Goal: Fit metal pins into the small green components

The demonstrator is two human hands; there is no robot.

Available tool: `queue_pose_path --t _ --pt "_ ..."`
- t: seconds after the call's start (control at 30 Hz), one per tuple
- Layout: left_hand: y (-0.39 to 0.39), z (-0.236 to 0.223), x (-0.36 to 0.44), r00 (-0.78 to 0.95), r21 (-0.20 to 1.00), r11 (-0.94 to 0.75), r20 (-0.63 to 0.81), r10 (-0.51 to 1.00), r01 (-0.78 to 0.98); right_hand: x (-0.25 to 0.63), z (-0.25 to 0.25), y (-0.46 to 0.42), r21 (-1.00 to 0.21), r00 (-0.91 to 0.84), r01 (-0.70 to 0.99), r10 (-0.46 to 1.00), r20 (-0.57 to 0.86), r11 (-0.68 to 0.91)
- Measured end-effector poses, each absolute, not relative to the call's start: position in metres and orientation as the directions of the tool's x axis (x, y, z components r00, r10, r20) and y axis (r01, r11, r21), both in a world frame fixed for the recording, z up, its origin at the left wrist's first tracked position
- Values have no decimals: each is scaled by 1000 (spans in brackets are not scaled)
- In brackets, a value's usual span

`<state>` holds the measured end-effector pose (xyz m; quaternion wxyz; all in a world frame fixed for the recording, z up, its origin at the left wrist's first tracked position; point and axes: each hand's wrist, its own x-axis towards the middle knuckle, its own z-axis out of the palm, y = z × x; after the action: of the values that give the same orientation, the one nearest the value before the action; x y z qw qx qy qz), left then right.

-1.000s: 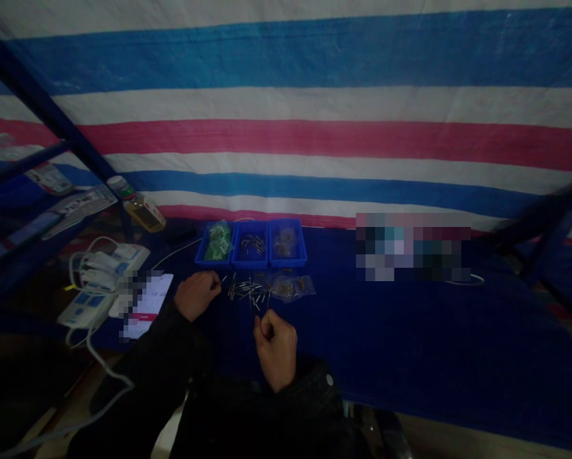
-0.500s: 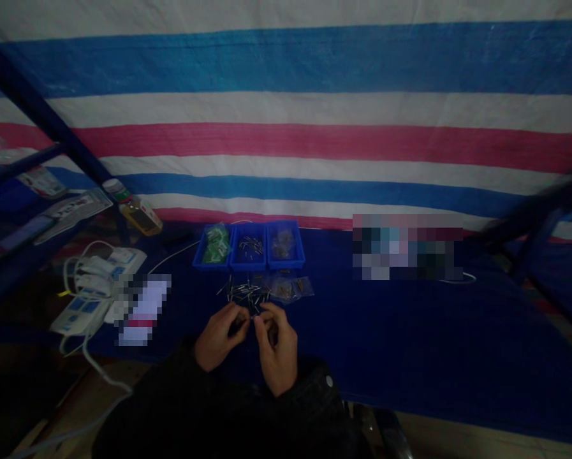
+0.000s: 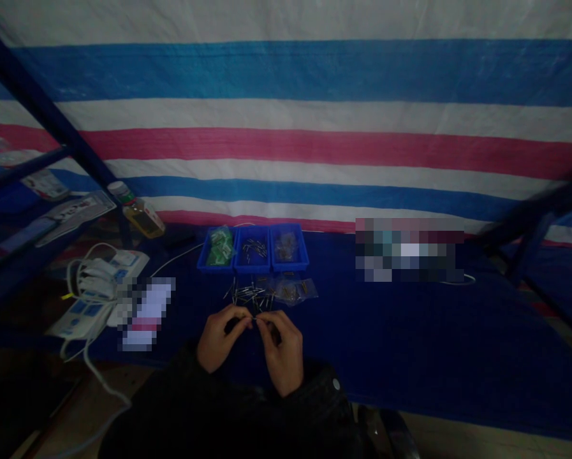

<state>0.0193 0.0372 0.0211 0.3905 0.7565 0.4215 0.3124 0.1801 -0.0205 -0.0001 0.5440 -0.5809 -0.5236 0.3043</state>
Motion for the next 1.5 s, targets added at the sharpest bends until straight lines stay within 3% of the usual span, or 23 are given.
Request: queue_pose_path --t 0.67,1.0,1.27,1.5 --pt "40 19 17 477 893 -292 102 873 343 178 3 -19 -944 234 292 946 226 153" --pt "40 16 16 481 877 -298 90 872 377 179 2 -21 -950 228 304 962 147 73" --pt "40 16 17 466 908 -278 108 878 314 179 2 -20 -948 197 282 958 208 148" --pt "39 17 17 483 900 -302 121 867 315 180 3 -20 -943 225 319 959 169 92"
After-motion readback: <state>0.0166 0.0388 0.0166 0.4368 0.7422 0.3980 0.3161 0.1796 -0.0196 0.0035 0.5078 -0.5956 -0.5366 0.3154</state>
